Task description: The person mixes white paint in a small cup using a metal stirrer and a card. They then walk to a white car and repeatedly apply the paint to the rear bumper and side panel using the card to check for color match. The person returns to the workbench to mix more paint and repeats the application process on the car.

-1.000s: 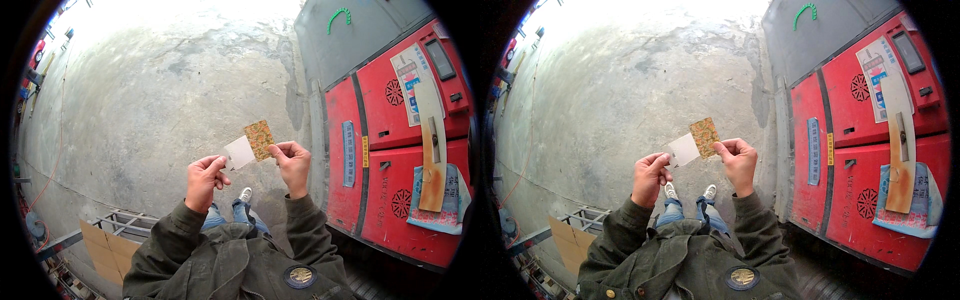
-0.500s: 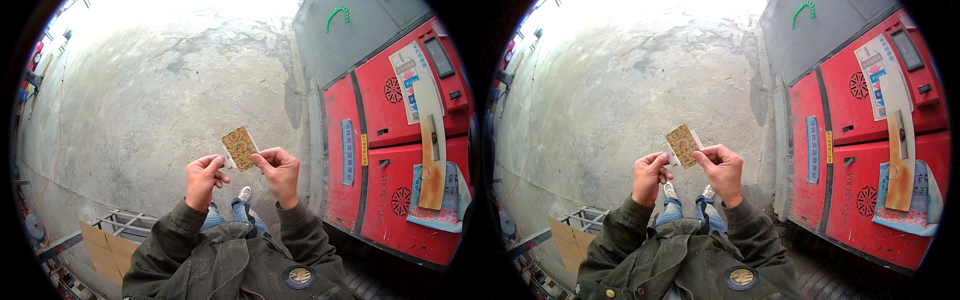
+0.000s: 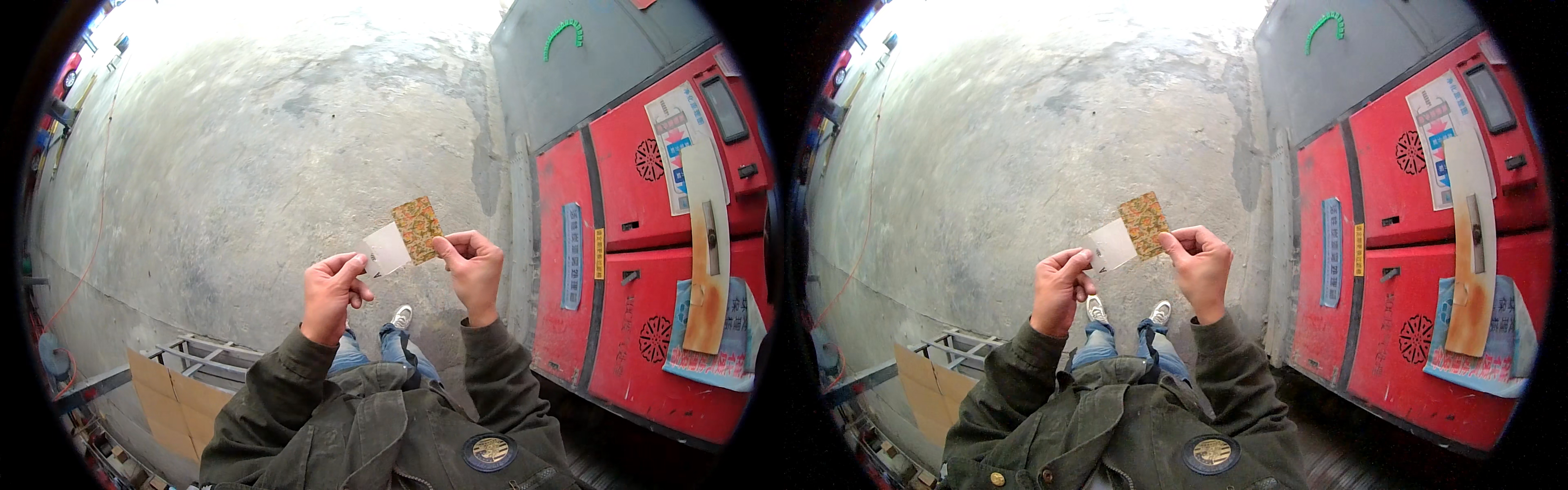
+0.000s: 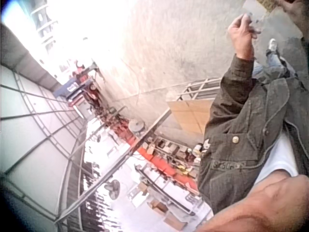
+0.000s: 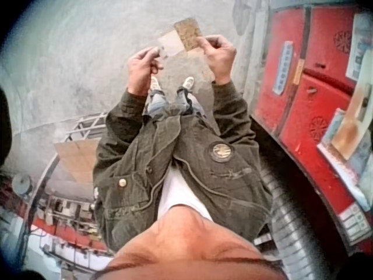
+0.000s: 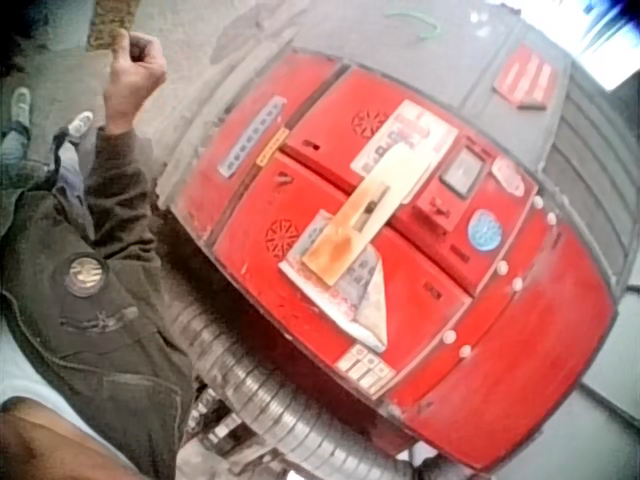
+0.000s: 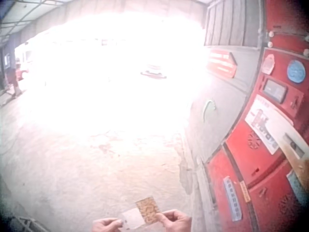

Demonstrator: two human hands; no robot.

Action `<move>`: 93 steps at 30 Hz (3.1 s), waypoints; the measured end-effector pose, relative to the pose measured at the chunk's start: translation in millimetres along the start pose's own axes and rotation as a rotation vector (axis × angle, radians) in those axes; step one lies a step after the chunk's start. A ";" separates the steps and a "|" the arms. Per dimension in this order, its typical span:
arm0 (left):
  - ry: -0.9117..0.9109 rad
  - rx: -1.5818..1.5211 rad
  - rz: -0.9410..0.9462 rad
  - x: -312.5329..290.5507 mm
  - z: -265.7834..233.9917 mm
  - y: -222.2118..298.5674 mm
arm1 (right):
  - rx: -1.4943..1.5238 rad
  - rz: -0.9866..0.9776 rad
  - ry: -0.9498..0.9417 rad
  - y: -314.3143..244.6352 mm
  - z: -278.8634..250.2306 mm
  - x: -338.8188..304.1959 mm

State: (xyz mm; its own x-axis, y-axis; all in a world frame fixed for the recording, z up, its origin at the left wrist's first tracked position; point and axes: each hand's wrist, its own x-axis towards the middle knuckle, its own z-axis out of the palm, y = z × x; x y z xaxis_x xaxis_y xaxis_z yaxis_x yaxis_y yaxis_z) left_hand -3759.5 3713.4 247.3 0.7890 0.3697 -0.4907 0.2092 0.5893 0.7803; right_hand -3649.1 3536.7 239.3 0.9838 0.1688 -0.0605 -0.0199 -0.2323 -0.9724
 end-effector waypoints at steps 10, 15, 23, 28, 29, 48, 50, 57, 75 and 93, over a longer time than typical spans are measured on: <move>0.141 -0.031 0.040 -12.9 -37.8 11.7 | 0.117 -0.005 -0.075 -31.2 31.7 -14.5; 0.180 -0.044 0.068 -23.0 -61.9 22.6 | 0.073 -0.068 -0.244 -36.2 83.7 -42.3; 0.224 -0.086 0.125 -43.4 -110.6 42.6 | 0.065 -0.090 -0.289 -38.2 139.3 -51.1; 0.287 -0.104 0.181 -59.1 -142.2 53.1 | 0.063 -0.092 -0.339 -41.5 165.1 -47.1; 0.306 -0.101 0.189 -63.2 -147.0 53.5 | 0.079 -0.090 -0.353 -39.4 168.2 -44.9; 0.724 -0.260 0.322 -137.5 -145.0 13.9 | 0.098 -0.170 -0.893 -56.0 203.1 -98.0; 0.748 -0.277 0.339 -146.3 -140.7 8.6 | 0.075 -0.167 -0.921 -52.9 202.2 -96.1; 0.891 -0.374 0.383 -182.4 -131.5 -15.4 | 0.075 -0.157 -1.018 -42.5 209.3 -86.8; 0.698 -1.035 0.942 -553.5 -80.4 -105.2 | 0.380 0.342 -1.899 -89.8 172.8 -319.5; 1.299 -1.062 1.121 -734.6 1.2 -371.9 | 0.740 -0.006 -2.932 -1.8 110.0 -724.0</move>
State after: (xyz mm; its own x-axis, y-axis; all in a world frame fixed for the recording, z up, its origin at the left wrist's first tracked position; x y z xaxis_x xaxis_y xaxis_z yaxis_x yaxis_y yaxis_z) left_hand -4416.3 3221.8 318.0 -0.6020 0.7140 -0.3576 -0.7225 -0.2963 0.6247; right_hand -4380.9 3520.3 260.1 -0.8701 0.0706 0.4878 -0.4887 -0.2530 -0.8350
